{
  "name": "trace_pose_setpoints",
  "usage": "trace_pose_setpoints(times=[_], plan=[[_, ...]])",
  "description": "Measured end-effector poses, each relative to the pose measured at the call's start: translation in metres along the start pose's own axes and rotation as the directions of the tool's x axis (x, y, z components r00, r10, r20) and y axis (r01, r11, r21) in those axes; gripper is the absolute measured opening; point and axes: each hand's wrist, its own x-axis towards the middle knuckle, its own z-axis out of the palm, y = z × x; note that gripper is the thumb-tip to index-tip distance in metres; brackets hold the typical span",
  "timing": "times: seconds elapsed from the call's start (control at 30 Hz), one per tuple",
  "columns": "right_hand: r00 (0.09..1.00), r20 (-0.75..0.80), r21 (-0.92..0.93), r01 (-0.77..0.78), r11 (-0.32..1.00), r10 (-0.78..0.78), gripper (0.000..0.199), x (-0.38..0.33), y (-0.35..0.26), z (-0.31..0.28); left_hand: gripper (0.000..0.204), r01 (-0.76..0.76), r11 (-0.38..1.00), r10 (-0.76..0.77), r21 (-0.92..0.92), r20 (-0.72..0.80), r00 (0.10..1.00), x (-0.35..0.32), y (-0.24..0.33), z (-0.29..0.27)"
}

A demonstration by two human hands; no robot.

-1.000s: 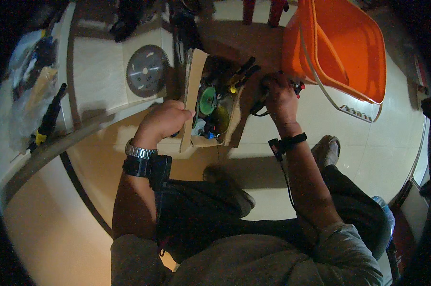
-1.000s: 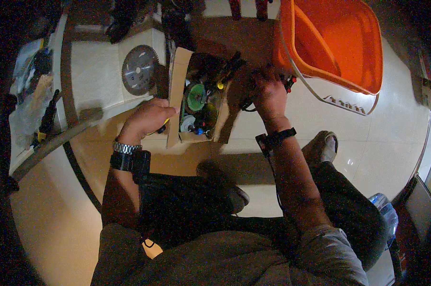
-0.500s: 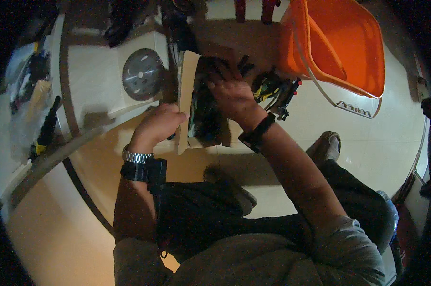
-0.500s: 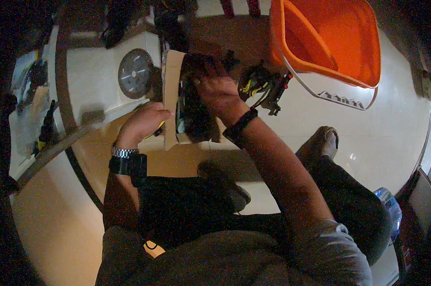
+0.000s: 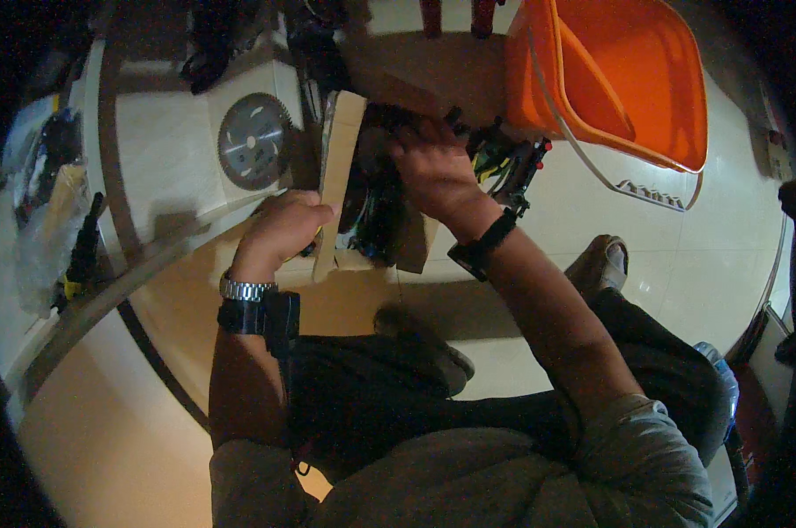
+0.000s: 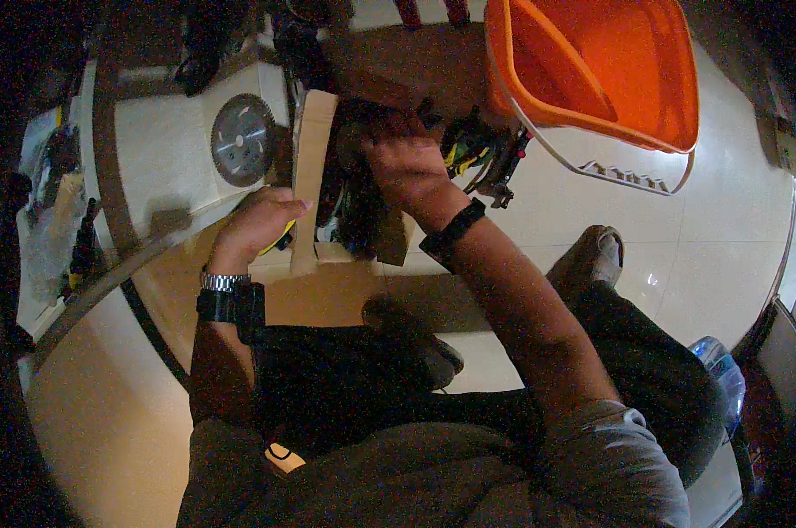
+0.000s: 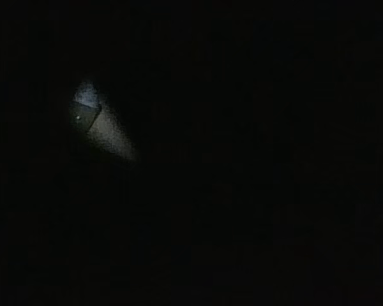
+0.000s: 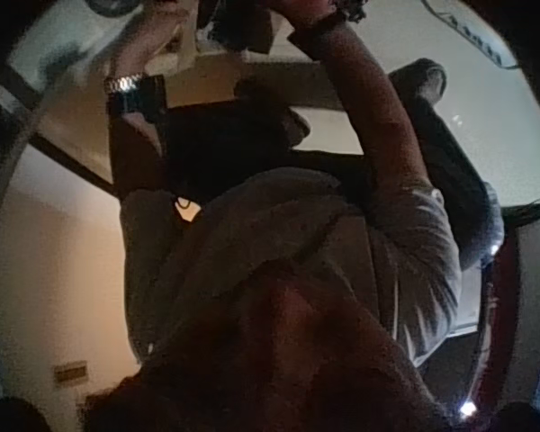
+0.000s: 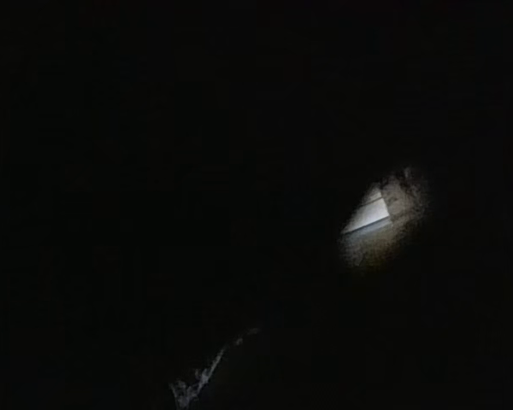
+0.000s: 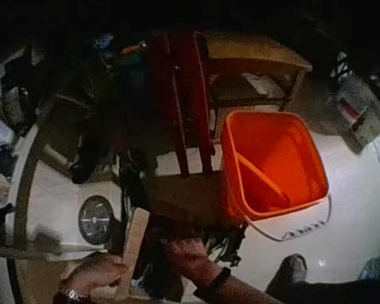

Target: The person moves from the kitchen to a storage area, then sits on the floor to assemble small parts. They handle a circular disc, a drill, and a small container of screws, attaching components together.

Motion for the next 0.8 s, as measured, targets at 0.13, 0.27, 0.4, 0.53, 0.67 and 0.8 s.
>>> trace_pose_setpoints(times=[0.13, 0.27, 0.4, 0.53, 0.67, 0.8], plan=[[0.977, 0.157, 0.259, 0.099, 0.961, -0.143, 0.042, -0.001, -0.014, -0.010, 0.040, -0.026, 0.998, 0.028, -0.061, 0.028, 0.999, 0.013, -0.011, 0.001], [0.962, 0.149, 0.357, 0.165, 0.919, -0.231, 0.036, -0.004, -0.029, -0.012, 0.040, -0.071, 0.996, 0.071, 0.048, -0.016, 0.997, 0.010, -0.010, 0.001], [0.938, 0.136, 0.290, 0.270, 0.918, -0.319, 0.024, -0.012, -0.021, 0.000, 0.039, 0.002, 0.993, 0.000, 0.117, -0.014, 1.000, 0.007, -0.011, -0.004], [0.989, -0.072, 0.752, 0.141, 0.644, -0.132, 0.028, -0.013, 0.013, 0.006, 0.039, -0.109, 0.990, 0.111, 0.086, -0.025, 0.993, 0.016, -0.025, 0.001], [0.982, 0.189, 0.582, -0.129, 0.803, 0.021, 0.026, -0.006, 0.030, -0.004, 0.037, -0.047, 0.999, 0.048, 0.022, -0.009, 0.999, 0.017, -0.031, 0.004], [0.988, 0.043, 0.404, -0.152, 0.902, 0.148, 0.040, 0.010, 0.035, -0.017, 0.035, -0.061, 0.998, 0.061, 0.021, 0.011, 0.998, 0.011, -0.017, 0.002]])
